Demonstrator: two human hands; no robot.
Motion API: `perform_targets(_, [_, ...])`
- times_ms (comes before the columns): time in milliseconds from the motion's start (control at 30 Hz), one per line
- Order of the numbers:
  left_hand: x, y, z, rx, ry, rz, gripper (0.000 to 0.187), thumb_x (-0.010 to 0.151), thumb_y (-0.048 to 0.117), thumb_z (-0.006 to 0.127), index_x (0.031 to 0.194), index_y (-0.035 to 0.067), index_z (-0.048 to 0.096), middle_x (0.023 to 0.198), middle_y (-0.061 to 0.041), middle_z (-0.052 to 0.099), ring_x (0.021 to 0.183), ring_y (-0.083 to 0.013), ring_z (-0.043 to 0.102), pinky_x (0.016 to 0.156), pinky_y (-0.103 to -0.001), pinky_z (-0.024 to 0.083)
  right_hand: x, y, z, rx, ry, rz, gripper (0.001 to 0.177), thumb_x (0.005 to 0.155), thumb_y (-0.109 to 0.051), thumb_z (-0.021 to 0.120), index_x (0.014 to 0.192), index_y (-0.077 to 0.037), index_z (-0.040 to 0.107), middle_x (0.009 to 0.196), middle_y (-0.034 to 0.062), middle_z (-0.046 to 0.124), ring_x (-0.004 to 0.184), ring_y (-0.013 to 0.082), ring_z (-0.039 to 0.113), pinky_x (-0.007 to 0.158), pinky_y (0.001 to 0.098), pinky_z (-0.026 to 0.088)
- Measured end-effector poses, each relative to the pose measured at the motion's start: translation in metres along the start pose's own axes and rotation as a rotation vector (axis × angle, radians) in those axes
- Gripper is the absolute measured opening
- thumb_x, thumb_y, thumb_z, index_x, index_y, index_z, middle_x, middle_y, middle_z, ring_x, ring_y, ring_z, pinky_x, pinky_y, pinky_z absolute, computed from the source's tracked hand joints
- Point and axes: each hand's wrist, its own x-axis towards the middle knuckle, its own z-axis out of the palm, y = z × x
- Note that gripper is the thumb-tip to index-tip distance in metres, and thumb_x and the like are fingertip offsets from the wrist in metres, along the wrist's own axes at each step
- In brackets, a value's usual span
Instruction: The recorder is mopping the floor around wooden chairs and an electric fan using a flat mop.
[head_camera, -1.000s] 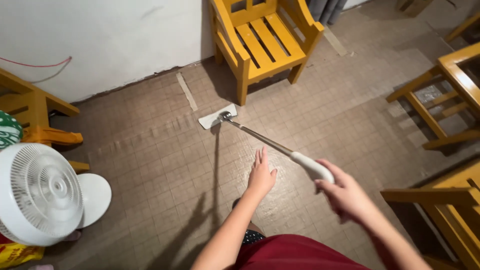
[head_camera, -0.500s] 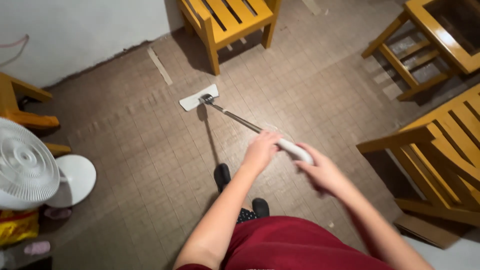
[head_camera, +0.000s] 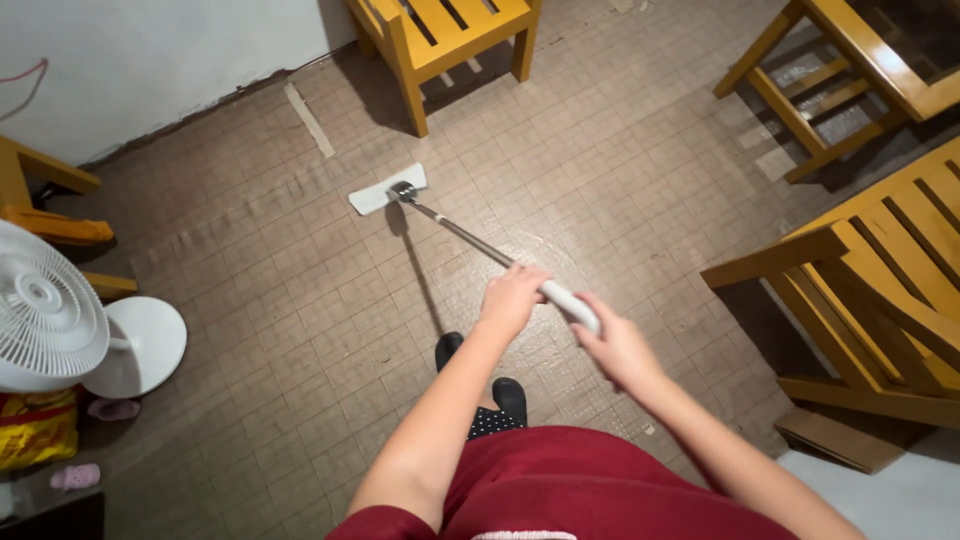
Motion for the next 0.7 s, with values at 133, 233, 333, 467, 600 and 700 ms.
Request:
perform_targets(133, [0.006,-0.015,0.054,0.089,0.114,0.064,0.038,0.076,0.022,0.074,0.113,0.016,0.075,0.121,-0.017,0.070,0.116,-0.0397,0.061,0.084,-0.051,0.053,0.004,0.019,-0.012,0.027,0.033,-0.014,0.055,0.092,-0.025,0.064,0.145,-0.027,0.053,0.073,0.0066,0.073,0.038,0.0137,0.057,0.037,0.0335,0.047])
perform_targets(233, [0.016,0.048,0.065,-0.268,-0.056,-0.007,0.023,0.093,0.016,0.059,0.109,0.017,0.075,0.105,-0.011,0.075,0.102,-0.0269,0.070,0.086,-0.039,0.058,-0.027,0.038,-0.069,0.014,0.093,-0.009,0.058,0.089,-0.026,0.068,0.145,-0.029,0.055,0.074,0.0038,0.075,0.041,0.0128,0.051,0.038,0.0319,0.043])
perform_targets(333, [0.019,0.135,0.078,-0.557,-0.180,-0.006,0.019,0.105,0.018,0.053,0.109,0.013,0.070,0.101,-0.012,0.073,0.087,-0.0258,0.074,0.080,-0.038,0.060,-0.075,0.080,-0.135,-0.103,0.106,0.158,0.061,0.090,-0.035,0.073,0.148,-0.032,0.053,0.078,0.0055,0.074,0.045,0.0152,0.050,0.041,0.0336,0.042])
perform_targets(467, [0.012,0.205,0.060,-0.186,-0.218,0.304,0.028,0.093,0.020,0.061,0.120,0.014,0.067,0.108,-0.016,0.067,0.093,-0.0384,0.067,0.075,-0.047,0.057,-0.129,0.106,-0.164,-0.045,0.197,0.387,0.066,0.094,-0.031,0.073,0.158,-0.036,0.058,0.066,0.0141,0.057,0.039,0.0204,0.044,0.036,0.0372,0.037])
perform_targets(600, [0.018,0.182,0.063,-0.241,-0.244,0.283,0.028,0.091,0.018,0.061,0.118,0.015,0.067,0.111,-0.016,0.065,0.100,-0.0400,0.063,0.078,-0.049,0.055,-0.116,0.105,-0.137,-0.013,0.284,0.357,0.063,0.093,-0.032,0.074,0.155,-0.034,0.062,0.060,0.0139,0.059,0.038,0.0210,0.048,0.036,0.0370,0.039])
perform_targets(700, [0.031,0.114,0.066,-0.245,-0.365,0.162,0.014,0.096,0.017,0.061,0.099,0.015,0.074,0.101,-0.014,0.070,0.105,-0.0323,0.066,0.093,-0.044,0.054,-0.062,0.089,-0.075,0.020,0.292,0.108,0.060,0.086,-0.032,0.071,0.144,-0.027,0.056,0.076,0.0035,0.075,0.045,0.0143,0.058,0.045,0.0327,0.048])
